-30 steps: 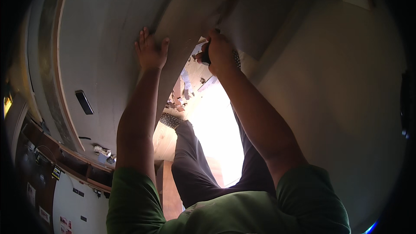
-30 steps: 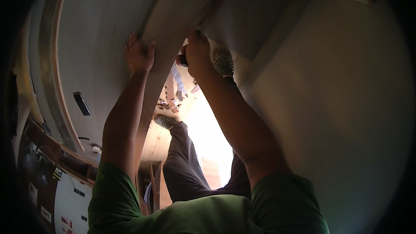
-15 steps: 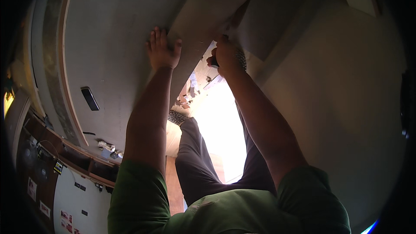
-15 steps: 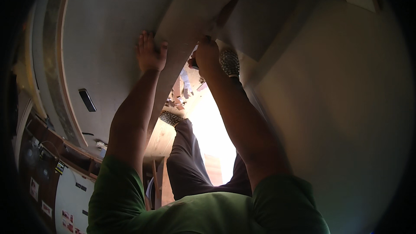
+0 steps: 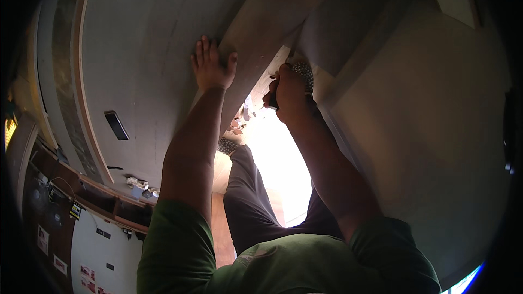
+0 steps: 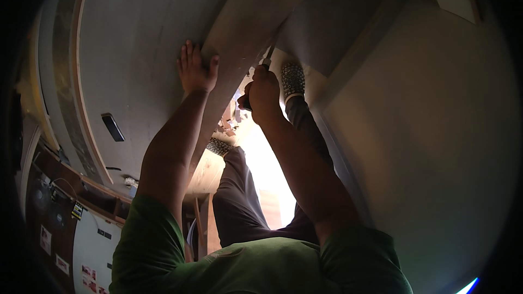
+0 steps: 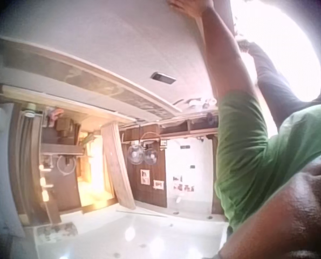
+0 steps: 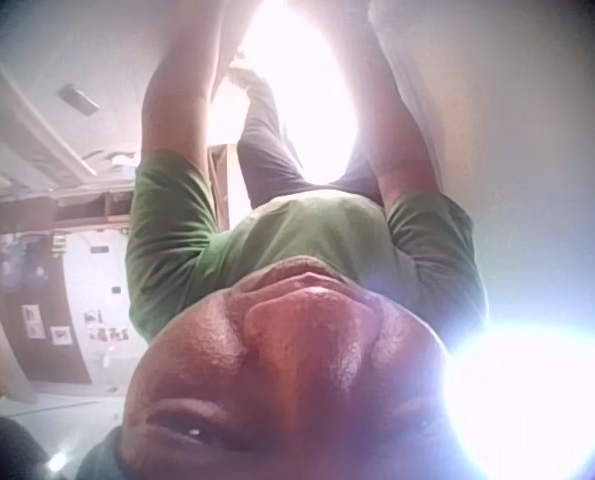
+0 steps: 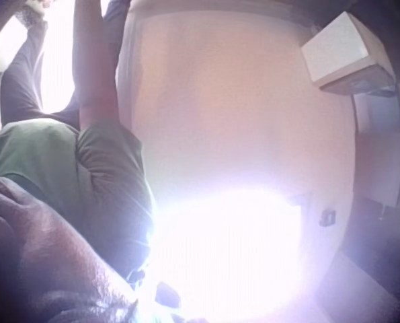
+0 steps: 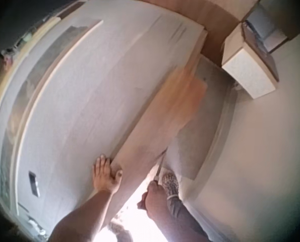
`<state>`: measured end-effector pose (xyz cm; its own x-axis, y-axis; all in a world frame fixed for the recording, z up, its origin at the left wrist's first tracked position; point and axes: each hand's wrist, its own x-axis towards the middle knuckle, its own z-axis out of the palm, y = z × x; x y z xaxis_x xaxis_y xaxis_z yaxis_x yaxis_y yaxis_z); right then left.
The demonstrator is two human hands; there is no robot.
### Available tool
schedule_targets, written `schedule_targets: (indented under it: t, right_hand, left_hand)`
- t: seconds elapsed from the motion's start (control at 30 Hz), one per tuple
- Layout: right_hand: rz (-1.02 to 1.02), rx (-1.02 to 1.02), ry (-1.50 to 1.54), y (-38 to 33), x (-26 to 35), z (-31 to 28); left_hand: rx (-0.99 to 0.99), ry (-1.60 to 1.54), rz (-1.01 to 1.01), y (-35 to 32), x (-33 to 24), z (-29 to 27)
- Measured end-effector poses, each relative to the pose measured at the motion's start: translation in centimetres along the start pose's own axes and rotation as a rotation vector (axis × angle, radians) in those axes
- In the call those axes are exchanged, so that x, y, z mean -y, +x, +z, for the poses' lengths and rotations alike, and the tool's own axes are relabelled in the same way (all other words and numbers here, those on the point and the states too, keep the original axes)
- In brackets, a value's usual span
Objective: The person uses a scraper to clear debris and material from the surface of a wooden board while it lies on the floor.
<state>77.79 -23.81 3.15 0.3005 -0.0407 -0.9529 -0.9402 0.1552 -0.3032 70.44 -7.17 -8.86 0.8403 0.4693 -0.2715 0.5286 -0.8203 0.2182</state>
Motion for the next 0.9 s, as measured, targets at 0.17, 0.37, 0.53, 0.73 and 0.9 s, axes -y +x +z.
schedule_targets:
  t: [0.17,0.37,0.53,0.73,0.9]
  right_hand:
    - [0.243,0.001,-0.092,3.9,0.4,0.3]
    - [0.047,-0.094,-0.026,-1.1,0.3,-1.9]
    - [-0.163,-0.048,0.079,-1.1,4.9,-4.7]
    - [-0.264,-0.041,0.249,3.1,12.2,-5.2]
    - [-0.522,-0.151,0.31,3.7,16.6,-2.8]
  left_hand:
    - [-0.004,-0.004,0.027,0.2,-1.0,0.1]
    - [0.028,0.01,0.022,-0.2,-0.1,0.3]
    - [0.044,0.004,0.016,0.5,-0.5,0.0]
    - [0.022,-0.024,0.037,0.4,-0.7,0.1]
    - [0.006,0.006,0.04,0.4,-0.2,-0.6]
